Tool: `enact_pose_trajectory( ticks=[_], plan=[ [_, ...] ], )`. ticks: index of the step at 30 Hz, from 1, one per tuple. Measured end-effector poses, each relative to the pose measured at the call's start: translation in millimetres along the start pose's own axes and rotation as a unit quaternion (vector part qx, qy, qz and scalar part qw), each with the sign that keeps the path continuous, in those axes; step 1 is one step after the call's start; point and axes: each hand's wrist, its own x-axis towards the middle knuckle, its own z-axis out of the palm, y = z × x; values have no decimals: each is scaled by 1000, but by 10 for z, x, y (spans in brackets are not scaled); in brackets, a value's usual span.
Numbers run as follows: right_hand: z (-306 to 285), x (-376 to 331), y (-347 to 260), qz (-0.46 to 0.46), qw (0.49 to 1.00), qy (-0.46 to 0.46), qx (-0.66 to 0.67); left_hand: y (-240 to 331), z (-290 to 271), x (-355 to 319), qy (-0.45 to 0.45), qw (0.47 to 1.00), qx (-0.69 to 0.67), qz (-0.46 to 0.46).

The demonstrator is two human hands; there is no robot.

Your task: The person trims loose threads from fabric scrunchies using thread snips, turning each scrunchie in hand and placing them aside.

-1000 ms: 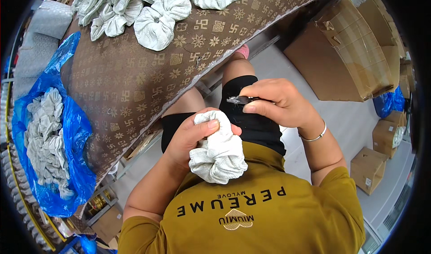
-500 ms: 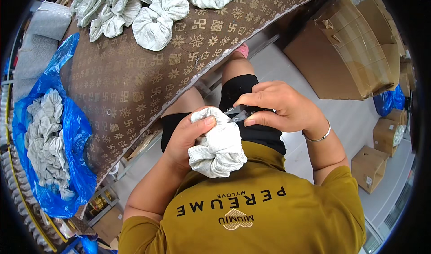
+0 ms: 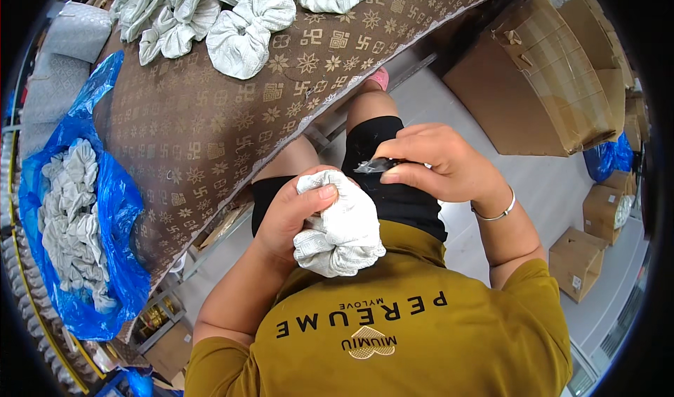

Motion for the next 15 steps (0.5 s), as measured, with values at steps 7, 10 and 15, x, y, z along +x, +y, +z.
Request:
enact_pose_trajectory(
  ticks=[7,10,15],
  plan=[
    [39,-27,-9,130,989,74,-5,-49,-149,35,-34,996,-80,21],
    [16,-34,-59,223,963,87,120,-42,-157,30,-9,997,-64,47],
    [84,61,-179,309,931,10,192,-36,-120,25,-4,998,-60,36]
  ],
)
